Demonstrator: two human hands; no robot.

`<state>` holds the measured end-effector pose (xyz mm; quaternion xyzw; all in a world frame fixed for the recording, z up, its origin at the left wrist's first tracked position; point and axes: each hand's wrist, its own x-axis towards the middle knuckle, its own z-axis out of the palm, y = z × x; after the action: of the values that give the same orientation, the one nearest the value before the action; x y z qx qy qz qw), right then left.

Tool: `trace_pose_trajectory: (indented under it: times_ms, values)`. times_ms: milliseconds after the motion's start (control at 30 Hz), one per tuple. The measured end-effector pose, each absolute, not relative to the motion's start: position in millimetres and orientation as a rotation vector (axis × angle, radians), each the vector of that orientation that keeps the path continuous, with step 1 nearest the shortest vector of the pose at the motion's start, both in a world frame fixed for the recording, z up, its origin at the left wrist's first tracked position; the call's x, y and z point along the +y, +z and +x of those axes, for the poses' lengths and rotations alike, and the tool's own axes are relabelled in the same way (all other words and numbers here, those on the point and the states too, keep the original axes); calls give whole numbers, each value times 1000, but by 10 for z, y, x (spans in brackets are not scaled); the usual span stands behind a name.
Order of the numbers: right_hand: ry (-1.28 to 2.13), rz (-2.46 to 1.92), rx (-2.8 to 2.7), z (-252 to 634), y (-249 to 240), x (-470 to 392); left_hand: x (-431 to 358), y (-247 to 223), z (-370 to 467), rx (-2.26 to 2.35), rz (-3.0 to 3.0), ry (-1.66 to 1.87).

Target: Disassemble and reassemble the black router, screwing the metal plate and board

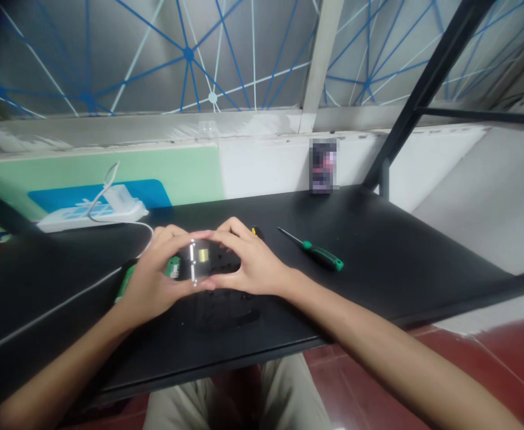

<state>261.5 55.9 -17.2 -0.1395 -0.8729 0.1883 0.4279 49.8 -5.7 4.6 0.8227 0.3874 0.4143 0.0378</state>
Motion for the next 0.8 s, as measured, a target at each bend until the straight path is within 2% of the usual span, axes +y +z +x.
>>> trace_pose_trajectory:
  times_ms: [367,800]
  values:
    - [472,-482,-2182,2715,-101,585,-45,133,431,1212,2484,1263]
    - [408,-548,-2291,2793,-7,577,-11,91,345,1365,2668,1054]
